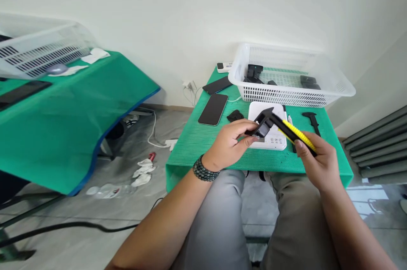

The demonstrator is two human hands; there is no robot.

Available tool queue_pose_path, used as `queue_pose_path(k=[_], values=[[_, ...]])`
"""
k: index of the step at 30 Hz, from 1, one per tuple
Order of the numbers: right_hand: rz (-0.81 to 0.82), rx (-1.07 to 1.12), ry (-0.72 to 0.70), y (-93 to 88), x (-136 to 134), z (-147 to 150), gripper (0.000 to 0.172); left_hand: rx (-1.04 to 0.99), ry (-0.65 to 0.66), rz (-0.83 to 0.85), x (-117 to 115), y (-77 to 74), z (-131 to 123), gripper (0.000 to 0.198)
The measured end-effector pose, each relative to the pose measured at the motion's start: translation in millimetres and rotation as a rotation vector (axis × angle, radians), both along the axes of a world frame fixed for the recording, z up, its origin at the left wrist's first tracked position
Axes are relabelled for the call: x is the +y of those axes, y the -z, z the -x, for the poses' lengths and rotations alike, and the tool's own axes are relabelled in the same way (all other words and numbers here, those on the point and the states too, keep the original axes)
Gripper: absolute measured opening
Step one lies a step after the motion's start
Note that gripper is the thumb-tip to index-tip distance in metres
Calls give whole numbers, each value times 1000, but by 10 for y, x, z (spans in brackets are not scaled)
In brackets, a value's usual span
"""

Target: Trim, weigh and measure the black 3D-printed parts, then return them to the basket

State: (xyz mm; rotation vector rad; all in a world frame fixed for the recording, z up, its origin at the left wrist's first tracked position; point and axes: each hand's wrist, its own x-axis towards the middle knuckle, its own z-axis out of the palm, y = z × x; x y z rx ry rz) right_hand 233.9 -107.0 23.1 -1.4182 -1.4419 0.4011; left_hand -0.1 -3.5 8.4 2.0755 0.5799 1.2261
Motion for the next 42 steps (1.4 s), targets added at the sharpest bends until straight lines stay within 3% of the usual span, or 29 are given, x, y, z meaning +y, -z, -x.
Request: queue_pose_path(k=[5, 13, 16, 22, 28, 34, 42], values=[[79, 70, 155, 59, 154, -153, 32, -30, 107, 29, -46, -26, -51, 34], [129, 205, 70, 123, 120, -113, 35, -235, -60, 218, -39, 5, -152, 43], [141, 262, 51, 162, 98, -121, 35, -167, -112, 323, -44, -1, -164, 45], [148, 303, 24, 174, 66, -114, 34, 10, -49, 407, -124, -39, -238, 40], [124, 233, 9, 111, 91, -87, 32, -48, -17, 449, -114, 19, -283, 53], [127, 216, -10, 123, 102, -80, 31, -106, 25, 446, -155, 47, -356, 53], [152, 337, -25, 140, 93, -103, 37, -223, -52, 488, -61, 72, -347, 58]])
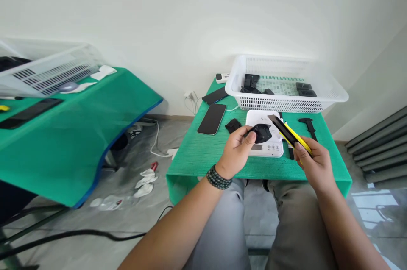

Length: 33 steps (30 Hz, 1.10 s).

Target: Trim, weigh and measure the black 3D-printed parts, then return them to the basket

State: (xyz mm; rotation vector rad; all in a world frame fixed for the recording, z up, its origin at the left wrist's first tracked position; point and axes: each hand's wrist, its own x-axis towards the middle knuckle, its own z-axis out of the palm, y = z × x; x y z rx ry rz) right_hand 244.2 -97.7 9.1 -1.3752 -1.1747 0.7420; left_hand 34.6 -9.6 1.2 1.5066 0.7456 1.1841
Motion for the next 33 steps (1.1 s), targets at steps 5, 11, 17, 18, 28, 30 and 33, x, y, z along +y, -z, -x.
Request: queue_pose_path(k=[5, 11, 17, 18, 28, 30, 33], values=[[8, -1, -25, 3, -9, 37, 41, -213, 45, 140, 94, 109, -37, 57], [-22, -85, -29, -13, -8, 61, 40, -121, 28, 39, 126, 89, -7, 51], [-71, -213, -66, -68, -54, 118, 34, 119, 14, -90, 91, 7, 39, 44], [-70, -221, -92, -77, -61, 127, 33, 145, 19, -109, 85, 0, 43, 42], [-27, -295, 127, -85, 5, -53, 35, 182, -24, -241, 21, -58, 84, 47], [-62, -262, 95, -102, -36, -24, 36, 181, -11, -194, 26, -59, 78, 46], [-99, -234, -19, -141, -113, 63, 37, 187, -18, -176, 43, -52, 83, 38]])
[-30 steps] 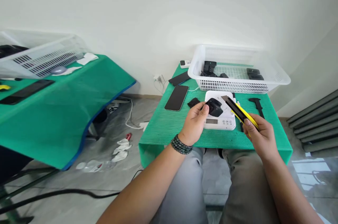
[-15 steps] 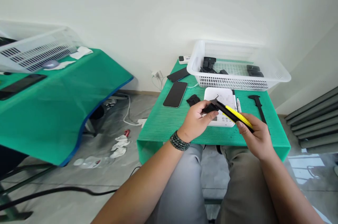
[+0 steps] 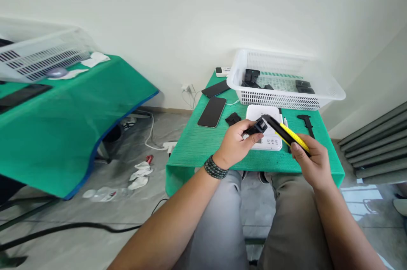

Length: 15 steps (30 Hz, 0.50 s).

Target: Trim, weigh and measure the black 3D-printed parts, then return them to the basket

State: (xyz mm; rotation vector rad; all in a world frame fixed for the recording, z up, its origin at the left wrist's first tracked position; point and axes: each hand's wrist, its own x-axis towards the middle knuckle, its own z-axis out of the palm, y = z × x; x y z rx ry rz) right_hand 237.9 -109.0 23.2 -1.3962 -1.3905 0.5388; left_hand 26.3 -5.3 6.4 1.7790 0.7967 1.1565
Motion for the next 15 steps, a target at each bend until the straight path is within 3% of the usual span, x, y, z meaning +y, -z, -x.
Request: queue_pose_path(k=[3, 10, 15], values=[[24, -27, -71, -28, -8, 49, 34, 14, -23, -46, -13, -6, 32, 28], [33, -25, 113, -8, 138, -34, 36, -10, 54, -80, -124, -67, 43, 34], [-22, 39, 0, -14, 8, 16, 32, -34, 38, 0, -61, -37, -3, 36]])
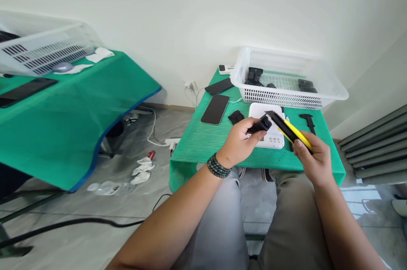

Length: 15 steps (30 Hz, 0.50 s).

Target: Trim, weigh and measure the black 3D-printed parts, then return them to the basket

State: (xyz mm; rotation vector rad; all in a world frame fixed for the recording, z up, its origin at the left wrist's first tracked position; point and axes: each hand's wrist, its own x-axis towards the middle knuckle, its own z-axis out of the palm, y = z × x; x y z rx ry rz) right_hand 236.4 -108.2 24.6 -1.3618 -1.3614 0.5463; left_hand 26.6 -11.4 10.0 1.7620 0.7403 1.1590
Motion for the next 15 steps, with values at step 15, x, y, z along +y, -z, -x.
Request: queue_pose_path(k=[15], values=[[49, 299, -81, 41, 85, -54, 43, -9, 27, -214, 5, -20, 82, 44]])
